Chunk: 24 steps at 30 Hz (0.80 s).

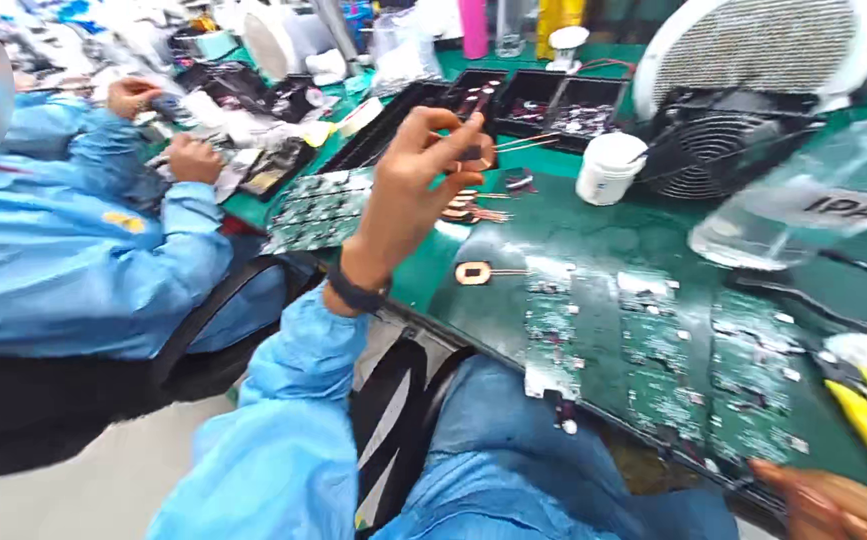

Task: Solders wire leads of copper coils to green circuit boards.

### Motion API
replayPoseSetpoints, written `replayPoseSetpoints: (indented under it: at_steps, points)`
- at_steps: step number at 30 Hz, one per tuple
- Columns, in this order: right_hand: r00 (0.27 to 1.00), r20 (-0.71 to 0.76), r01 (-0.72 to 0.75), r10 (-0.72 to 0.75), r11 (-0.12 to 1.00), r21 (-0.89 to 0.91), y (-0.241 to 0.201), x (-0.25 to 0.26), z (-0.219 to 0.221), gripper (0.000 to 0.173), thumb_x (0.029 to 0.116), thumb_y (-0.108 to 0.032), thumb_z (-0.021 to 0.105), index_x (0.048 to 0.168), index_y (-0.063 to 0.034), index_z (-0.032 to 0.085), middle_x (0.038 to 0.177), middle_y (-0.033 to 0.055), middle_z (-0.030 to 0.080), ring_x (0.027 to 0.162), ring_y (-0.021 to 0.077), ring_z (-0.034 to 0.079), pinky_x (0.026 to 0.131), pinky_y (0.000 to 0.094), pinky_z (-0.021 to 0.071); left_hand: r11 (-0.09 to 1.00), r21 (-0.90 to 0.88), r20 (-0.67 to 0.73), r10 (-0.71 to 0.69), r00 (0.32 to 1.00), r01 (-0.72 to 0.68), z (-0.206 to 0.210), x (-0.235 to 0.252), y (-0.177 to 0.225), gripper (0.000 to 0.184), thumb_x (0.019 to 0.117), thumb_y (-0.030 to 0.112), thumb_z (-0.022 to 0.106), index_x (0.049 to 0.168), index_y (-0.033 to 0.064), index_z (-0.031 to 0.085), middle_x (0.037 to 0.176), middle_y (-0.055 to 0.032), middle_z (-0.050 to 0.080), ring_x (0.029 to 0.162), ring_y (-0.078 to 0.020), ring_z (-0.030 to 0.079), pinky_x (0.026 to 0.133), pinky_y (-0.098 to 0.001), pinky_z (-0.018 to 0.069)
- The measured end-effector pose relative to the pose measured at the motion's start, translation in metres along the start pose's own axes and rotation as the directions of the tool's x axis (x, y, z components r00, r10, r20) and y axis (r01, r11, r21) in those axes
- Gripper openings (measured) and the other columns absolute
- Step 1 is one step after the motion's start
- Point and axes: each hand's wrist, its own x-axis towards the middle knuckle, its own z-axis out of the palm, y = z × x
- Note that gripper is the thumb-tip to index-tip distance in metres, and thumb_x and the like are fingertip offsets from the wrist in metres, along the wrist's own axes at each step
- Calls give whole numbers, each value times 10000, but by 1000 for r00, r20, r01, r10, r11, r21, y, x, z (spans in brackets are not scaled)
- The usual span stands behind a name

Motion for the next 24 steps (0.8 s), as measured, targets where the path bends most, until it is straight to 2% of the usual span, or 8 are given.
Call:
replayPoseSetpoints:
  at_steps: [3, 6, 11, 13, 16, 20, 24]
  points:
    - [1000, -7, 21, -20, 1000, 18, 12, -4, 5, 106, 1017, -128, 617, 1110, -176, 602, 1017, -91, 690, 964, 5, 700, 857, 190, 591, 999, 23, 13, 36, 999, -36, 10, 18, -13, 398, 916, 93, 738, 1278, -61, 672, 1170, -270, 635, 968, -280, 656, 894, -311, 533]
    - [1000, 3, 20, -20, 1000, -12, 23, -7, 5, 132, 1018, -150, 619, 1134, -207, 597, 1038, -107, 698, 955, 4, 703, 835, 174, 591, 993, 43, 35, 104, 994, -105, 16, 39, -18, 308, 942, 112, 709, 1209, -41, 717, 1164, -273, 649, 966, -300, 665, 891, -324, 537]
    - [1000, -21, -11, 10, 998, -56, 27, -13, 5, 109, 1018, -180, 629, 1119, -215, 608, 1007, -110, 704, 919, -4, 703, 809, 161, 588, 978, 22, 165, 200, 966, -207, 33, 79, -18, 290, 988, 76, 633, 1258, -11, 698, 1241, -279, 624, 1013, -348, 666, 909, -397, 546]
    - [999, -32, -14, 12, 998, -54, 27, -13, 6, 120, 1018, -179, 627, 1128, -221, 605, 1008, -114, 702, 918, -4, 701, 804, 158, 586, 968, -13, 244, 245, 938, -250, 49, 92, -21, 288, 994, 53, 611, 1263, -8, 694, 1214, -263, 630, 1032, -360, 664, 926, -432, 546]
    - [999, -48, -13, 10, 998, -56, 28, -14, 6, 120, 1012, -173, 631, 1120, -220, 604, 999, -106, 702, 909, 11, 707, 795, 168, 595, 949, -20, 325, 303, 896, -314, 77, 107, -25, 274, 993, 70, 615, 1245, 30, 713, 1180, -246, 645, 1029, -404, 658, 880, -519, 543]
    - [999, -35, -9, 7, 998, -68, 29, -15, 5, 126, 1009, -169, 627, 1122, -216, 596, 978, -99, 693, 909, 7, 699, 797, 159, 583, 930, 22, 347, 337, 875, -367, 104, 116, -24, 266, 985, 70, 624, 1229, 54, 729, 1183, -237, 646, 1015, -418, 649, 833, -529, 529]
    - [1000, -26, 1, -3, 997, -72, 31, -16, 4, 131, 1016, -179, 620, 1137, -220, 597, 977, -93, 691, 887, 15, 700, 765, 163, 587, 925, 66, 372, 326, 869, -375, 116, 119, -24, 263, 988, 82, 624, 1230, 63, 725, 1208, -233, 635, 1028, -421, 640, 834, -533, 515]
